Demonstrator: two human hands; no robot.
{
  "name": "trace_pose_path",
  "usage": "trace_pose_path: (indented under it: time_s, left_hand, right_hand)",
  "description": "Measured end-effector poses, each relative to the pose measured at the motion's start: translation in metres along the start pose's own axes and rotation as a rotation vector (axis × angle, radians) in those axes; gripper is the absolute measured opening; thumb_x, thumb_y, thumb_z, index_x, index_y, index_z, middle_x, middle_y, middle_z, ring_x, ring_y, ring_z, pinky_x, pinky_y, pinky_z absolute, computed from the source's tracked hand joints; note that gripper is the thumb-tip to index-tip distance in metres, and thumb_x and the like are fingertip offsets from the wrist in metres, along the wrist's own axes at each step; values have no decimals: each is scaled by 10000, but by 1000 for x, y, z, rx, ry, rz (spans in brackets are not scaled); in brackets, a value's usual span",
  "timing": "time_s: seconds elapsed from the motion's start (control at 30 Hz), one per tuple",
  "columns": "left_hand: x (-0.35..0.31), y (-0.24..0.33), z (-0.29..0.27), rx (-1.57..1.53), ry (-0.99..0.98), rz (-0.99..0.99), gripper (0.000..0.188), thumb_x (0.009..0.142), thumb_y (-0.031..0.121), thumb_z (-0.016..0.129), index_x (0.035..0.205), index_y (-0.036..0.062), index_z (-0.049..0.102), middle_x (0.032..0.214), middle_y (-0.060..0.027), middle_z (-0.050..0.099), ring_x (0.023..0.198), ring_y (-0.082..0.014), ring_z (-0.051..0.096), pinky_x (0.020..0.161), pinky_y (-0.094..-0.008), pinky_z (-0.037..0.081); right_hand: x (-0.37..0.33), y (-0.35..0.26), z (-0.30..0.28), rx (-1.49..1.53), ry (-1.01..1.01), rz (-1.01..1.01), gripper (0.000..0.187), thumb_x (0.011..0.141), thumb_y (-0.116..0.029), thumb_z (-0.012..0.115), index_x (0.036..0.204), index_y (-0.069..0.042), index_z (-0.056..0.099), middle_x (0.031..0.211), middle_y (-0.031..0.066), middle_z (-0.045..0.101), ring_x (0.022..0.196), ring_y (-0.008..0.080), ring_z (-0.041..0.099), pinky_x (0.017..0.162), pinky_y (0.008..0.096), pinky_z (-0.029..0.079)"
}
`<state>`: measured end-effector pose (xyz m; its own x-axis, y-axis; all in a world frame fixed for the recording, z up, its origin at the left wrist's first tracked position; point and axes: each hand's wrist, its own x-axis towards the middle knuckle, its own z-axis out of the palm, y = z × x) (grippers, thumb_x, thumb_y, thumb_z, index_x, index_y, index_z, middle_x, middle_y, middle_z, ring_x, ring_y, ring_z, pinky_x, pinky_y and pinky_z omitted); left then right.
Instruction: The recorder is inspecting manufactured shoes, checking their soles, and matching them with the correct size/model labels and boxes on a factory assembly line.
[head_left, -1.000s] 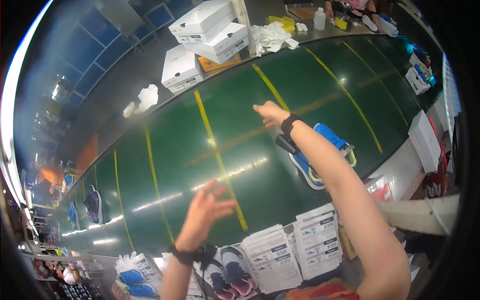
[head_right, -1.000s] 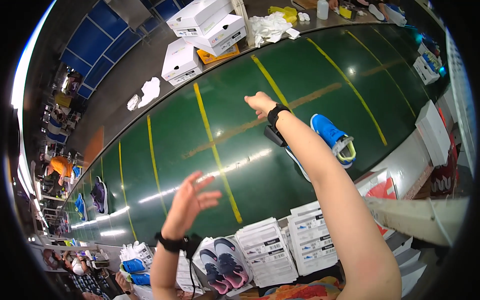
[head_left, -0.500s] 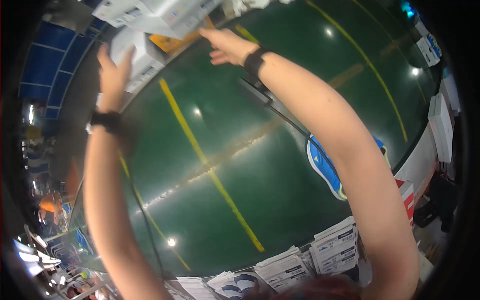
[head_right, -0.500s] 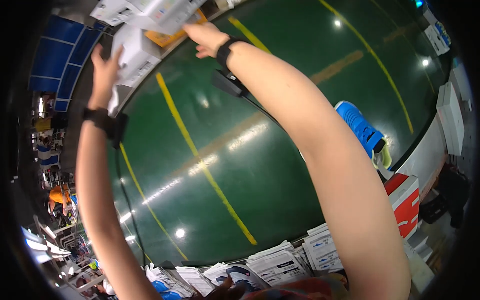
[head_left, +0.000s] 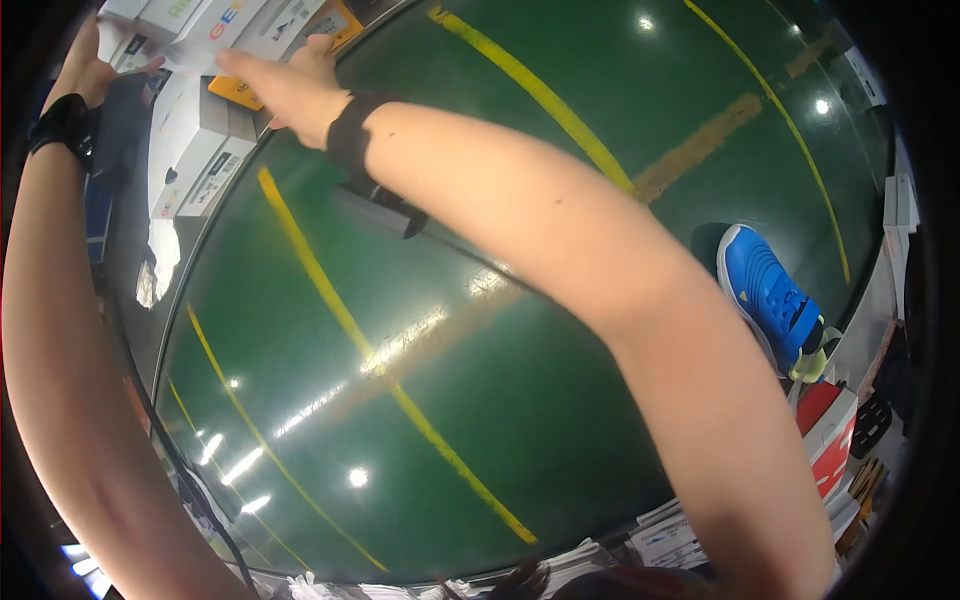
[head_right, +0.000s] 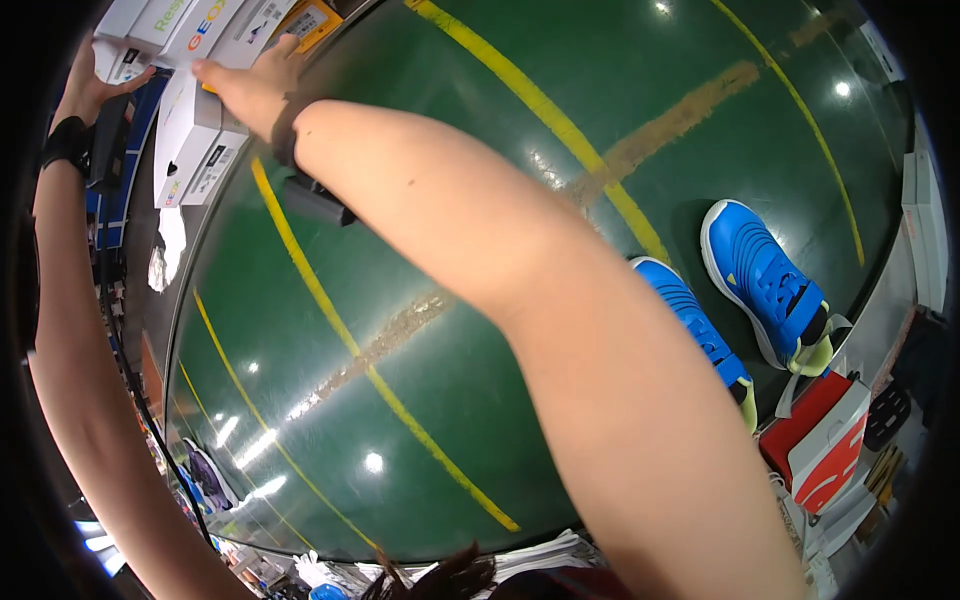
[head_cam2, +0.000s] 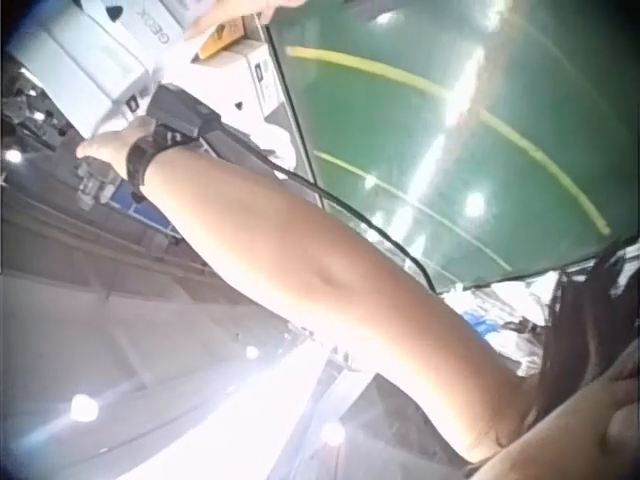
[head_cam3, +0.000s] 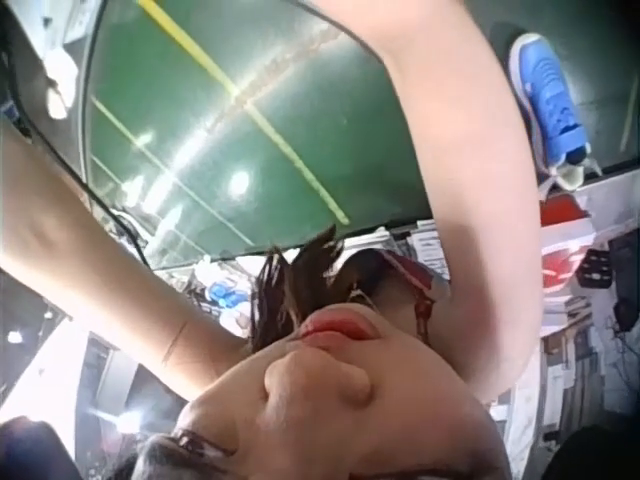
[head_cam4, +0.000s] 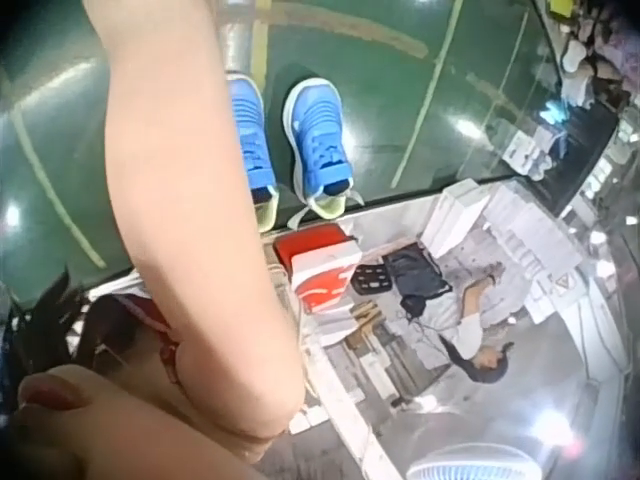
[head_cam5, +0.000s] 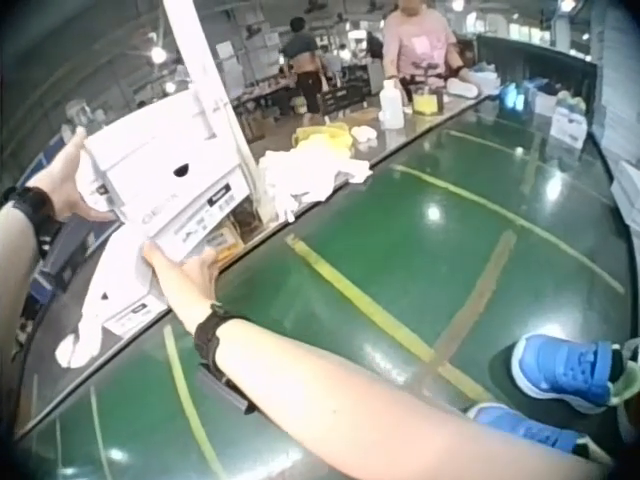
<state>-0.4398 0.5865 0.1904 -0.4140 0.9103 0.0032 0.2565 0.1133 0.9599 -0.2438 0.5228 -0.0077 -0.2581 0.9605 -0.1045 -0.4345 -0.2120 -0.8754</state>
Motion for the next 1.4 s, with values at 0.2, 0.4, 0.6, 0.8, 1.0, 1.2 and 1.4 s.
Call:
trace_pose_path:
  time_s: [0.2, 0.4, 0.6, 0.8, 1.0, 1.2, 1.4]
  left_hand:
    - [1, -17, 31, -217, 91, -206, 668, 933, 470, 564, 1432, 77, 355, 1401, -244, 378, 1248, -458, 421, 971, -713, 420]
    - [30, -3, -22, -320, 33, -281, 629, 881, 454, 613, 1359, 87, 431, 1293, -262, 409, 1178, -433, 424, 853, -553, 486]
    - [-41, 2, 17, -491, 153, -347, 469, 872, 393, 589, 1209, 76, 510, 1214, -209, 395, 1044, -391, 375, 703, -448, 447]
    - [-63, 29, -32, -586, 94, -273, 495, 862, 404, 570, 1246, 104, 485, 1229, -213, 376, 1054, -371, 372, 691, -391, 449]
    - [-79, 42, -20, -665, 175, -324, 546, 759, 395, 732, 1214, 150, 553, 1381, -283, 262, 1231, -475, 259, 657, -350, 561]
    - [-93, 28, 32, -768, 287, -444, 458, 718, 391, 774, 1086, 196, 583, 1264, -210, 375, 1192, -419, 281, 628, -325, 589]
    - [-111, -32, 40, -627, -38, -231, 836, 897, 434, 658, 1505, 107, 188, 1487, -324, 140, 1363, -589, 167, 894, -648, 505]
  right_hand:
    - [0, 13, 8, 153, 126, -65, 1062, 664, -386, 867, 1306, 118, 189, 1338, 243, 316, 1252, 295, 450, 955, 374, 517]
    - [19, -29, 37, 149, 224, 9, 1151, 657, -456, 842, 1394, 82, 140, 1348, 290, 362, 1249, 411, 462, 1007, 458, 466]
    - [40, -47, 43, -9, 419, 182, 1282, 645, -479, 830, 1447, 136, 41, 1331, 311, 455, 1086, 369, 633, 904, 408, 552]
    - [-10, -34, 58, 82, 263, 169, 1040, 630, -397, 833, 1309, 134, 252, 1249, 310, 512, 1065, 320, 632, 824, 385, 574]
    - [-162, 42, 54, 207, 218, 23, 1121, 659, -187, 867, 1381, 97, 58, 1322, 240, 295, 1242, 287, 363, 1042, 390, 404]
    - [-321, 42, -14, 105, 36, 312, 1241, 675, -277, 888, 1470, -39, -34, 1408, 210, 246, 1319, 315, 325, 1075, 464, 370]
    - [-377, 31, -47, 12, -40, 453, 1246, 672, -303, 889, 1484, -42, -19, 1444, 207, 245, 1350, 330, 324, 1085, 516, 372]
